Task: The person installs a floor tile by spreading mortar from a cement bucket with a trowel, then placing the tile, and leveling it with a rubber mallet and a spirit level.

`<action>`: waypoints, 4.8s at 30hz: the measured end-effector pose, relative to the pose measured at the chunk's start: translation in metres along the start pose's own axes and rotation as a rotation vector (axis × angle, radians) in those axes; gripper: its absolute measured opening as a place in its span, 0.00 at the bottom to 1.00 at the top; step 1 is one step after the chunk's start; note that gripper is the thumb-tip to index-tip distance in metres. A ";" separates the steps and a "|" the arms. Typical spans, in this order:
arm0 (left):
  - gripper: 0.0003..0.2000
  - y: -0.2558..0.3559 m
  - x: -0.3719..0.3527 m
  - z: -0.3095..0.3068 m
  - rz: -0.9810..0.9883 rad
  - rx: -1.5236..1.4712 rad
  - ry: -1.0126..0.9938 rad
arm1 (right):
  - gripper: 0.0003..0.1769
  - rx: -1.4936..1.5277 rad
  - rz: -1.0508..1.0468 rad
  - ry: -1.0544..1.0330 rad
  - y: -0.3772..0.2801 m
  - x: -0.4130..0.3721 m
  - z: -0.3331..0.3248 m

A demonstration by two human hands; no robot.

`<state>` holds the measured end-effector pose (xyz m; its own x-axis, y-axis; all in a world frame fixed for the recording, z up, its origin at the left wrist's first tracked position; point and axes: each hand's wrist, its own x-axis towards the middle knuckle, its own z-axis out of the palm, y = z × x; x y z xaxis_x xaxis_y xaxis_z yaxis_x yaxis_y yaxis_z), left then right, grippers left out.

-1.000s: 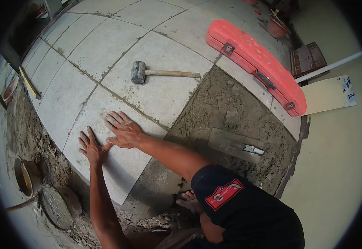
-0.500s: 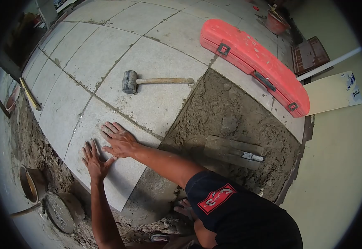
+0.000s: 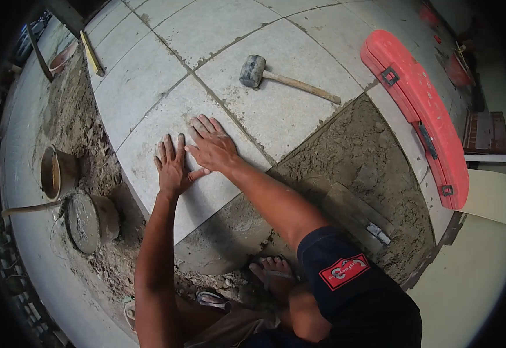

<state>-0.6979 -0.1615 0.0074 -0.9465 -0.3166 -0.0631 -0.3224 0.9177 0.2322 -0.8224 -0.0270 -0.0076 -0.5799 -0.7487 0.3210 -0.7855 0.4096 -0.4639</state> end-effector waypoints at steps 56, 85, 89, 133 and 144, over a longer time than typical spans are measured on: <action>0.31 0.058 -0.443 -0.134 -0.324 -0.163 -0.235 | 0.32 -0.270 -0.224 -0.112 0.025 0.009 0.010; 0.50 0.081 -0.420 -0.168 0.050 -0.037 -0.424 | 0.32 -0.109 -0.057 -0.081 -0.005 -0.005 -0.013; 0.49 0.084 -0.405 -0.194 -0.022 -0.166 -0.361 | 0.33 -0.107 0.000 -0.150 -0.008 -0.004 -0.020; 0.46 0.072 -0.382 -0.196 -0.204 -0.214 -0.275 | 0.28 0.001 -0.005 -0.058 0.002 -0.003 -0.015; 0.47 0.072 -0.394 -0.206 -0.238 -0.226 -0.315 | 0.26 -0.024 -0.047 -0.025 0.000 -0.003 -0.016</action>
<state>-0.3453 -0.0199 0.2487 -0.8166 -0.3915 -0.4242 -0.5528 0.7418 0.3796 -0.8237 -0.0162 0.0052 -0.5370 -0.7800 0.3212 -0.8170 0.3861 -0.4284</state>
